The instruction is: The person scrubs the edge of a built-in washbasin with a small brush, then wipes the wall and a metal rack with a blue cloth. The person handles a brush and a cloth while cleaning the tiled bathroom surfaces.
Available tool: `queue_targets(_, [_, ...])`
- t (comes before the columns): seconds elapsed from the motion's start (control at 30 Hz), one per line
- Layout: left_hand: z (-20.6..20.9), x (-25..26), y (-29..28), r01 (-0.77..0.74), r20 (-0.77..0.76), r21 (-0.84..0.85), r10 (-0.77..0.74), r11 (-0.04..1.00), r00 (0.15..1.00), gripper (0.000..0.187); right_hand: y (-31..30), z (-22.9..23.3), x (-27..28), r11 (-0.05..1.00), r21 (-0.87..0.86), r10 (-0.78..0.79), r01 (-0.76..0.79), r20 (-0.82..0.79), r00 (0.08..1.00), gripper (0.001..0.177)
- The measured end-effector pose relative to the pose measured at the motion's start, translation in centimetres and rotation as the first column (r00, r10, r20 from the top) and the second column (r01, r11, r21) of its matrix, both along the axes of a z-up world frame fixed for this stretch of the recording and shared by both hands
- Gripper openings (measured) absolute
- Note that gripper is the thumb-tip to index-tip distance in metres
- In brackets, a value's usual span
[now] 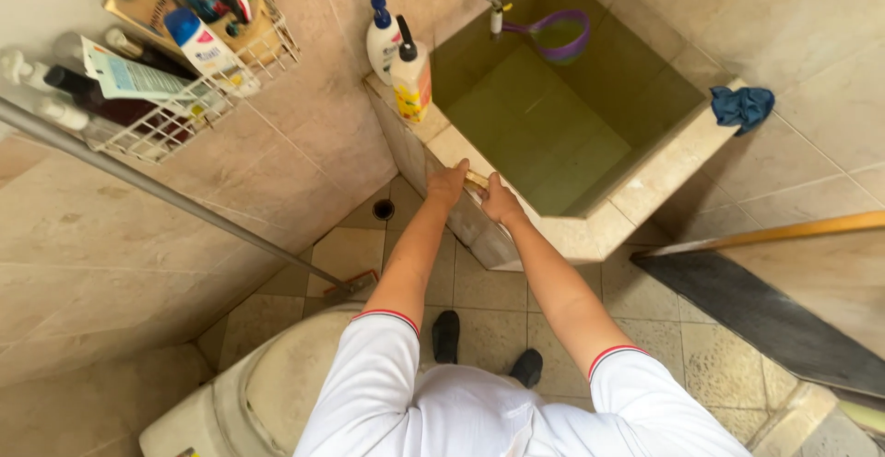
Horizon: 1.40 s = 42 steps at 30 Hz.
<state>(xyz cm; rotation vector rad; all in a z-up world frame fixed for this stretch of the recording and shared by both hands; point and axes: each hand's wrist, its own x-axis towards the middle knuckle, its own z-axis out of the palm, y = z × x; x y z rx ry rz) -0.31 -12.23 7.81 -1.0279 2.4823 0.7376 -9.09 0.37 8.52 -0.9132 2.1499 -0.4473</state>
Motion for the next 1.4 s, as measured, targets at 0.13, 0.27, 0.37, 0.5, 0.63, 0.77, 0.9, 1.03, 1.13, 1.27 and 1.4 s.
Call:
queue_targets(0.13, [-5.0, -1.0, 2.9, 0.183, 0.081, -0.13, -0.174, 0.974, 0.981, 0.027, 5.0, 1.5, 0.8, 0.999, 0.005, -0.039, 0.039, 0.069, 0.997, 0.034])
queue_targets(0.27, [-5.3, -4.0, 8.3, 0.286, 0.111, -0.139, -0.272, 0.948, 0.956, 0.03, 10.9, 1.1, -1.8, 0.998, 0.021, -0.063, 0.061, 0.086, 0.994, 0.032])
queue_targets(0.37, [-4.5, -5.2, 14.2, 0.307, 0.1, -0.087, -0.299, 0.948, 0.949, 0.028, 16.9, -0.7, -3.2, 0.995, 0.036, -0.091, 0.089, 0.065, 0.994, 0.034])
queue_targets(0.5, [-4.9, -8.2, 20.4, 0.348, 0.12, -0.06, -0.34, 0.935, 0.933, 0.036, 23.4, -2.3, -5.6, 0.983, -0.061, -0.168, 0.171, 0.053, 0.984, 0.033])
queue_targets(0.63, [-5.8, -10.4, 25.4, 0.357, 0.118, -0.079, -0.347, 0.931, 0.93, 0.044, 28.5, -0.4, -6.6, 0.979, -0.078, -0.188, 0.187, -0.005, 0.982, 0.033])
queue_targets(0.77, [-6.7, -12.3, 27.8, 0.339, 0.151, -0.062, -0.327, 0.939, 0.933, 0.049, 30.9, 1.0, -7.9, 0.982, -0.015, -0.189, 0.188, -0.028, 0.982, 0.033])
queue_targets(0.9, [-8.3, -13.6, 27.9, 0.317, 0.177, -0.055, -0.303, 0.947, 0.936, 0.042, 31.2, 0.4, -8.9, 0.981, 0.01, -0.192, 0.192, -0.025, 0.981, 0.035])
queue_targets(1.03, [-3.5, -14.4, 28.6, 0.345, 0.209, -0.075, -0.324, 0.936, 0.923, 0.038, 30.4, 2.2, -10.6, 0.982, 0.041, -0.183, 0.183, -0.005, 0.983, 0.036])
queue_targets(1.13, [-2.6, -16.7, 28.4, 0.363, 0.208, -0.062, -0.344, 0.93, 0.916, 0.043, 30.0, 1.2, -13.3, 0.974, 0.063, -0.216, 0.218, -0.044, 0.975, 0.035])
queue_targets(1.27, [-3.8, -21.0, 27.5, 0.401, 0.19, -0.057, -0.385, 0.914, 0.903, 0.047, 29.7, 1.9, -16.1, 0.96, 0.069, -0.272, 0.273, -0.02, 0.962, 0.033])
queue_targets(1.4, [-1.4, -24.6, 26.9, 0.423, 0.198, -0.048, -0.407, 0.905, 0.892, 0.048, 28.3, 0.5, -20.5, 0.945, 0.108, -0.309, 0.309, -0.022, 0.951, 0.033])
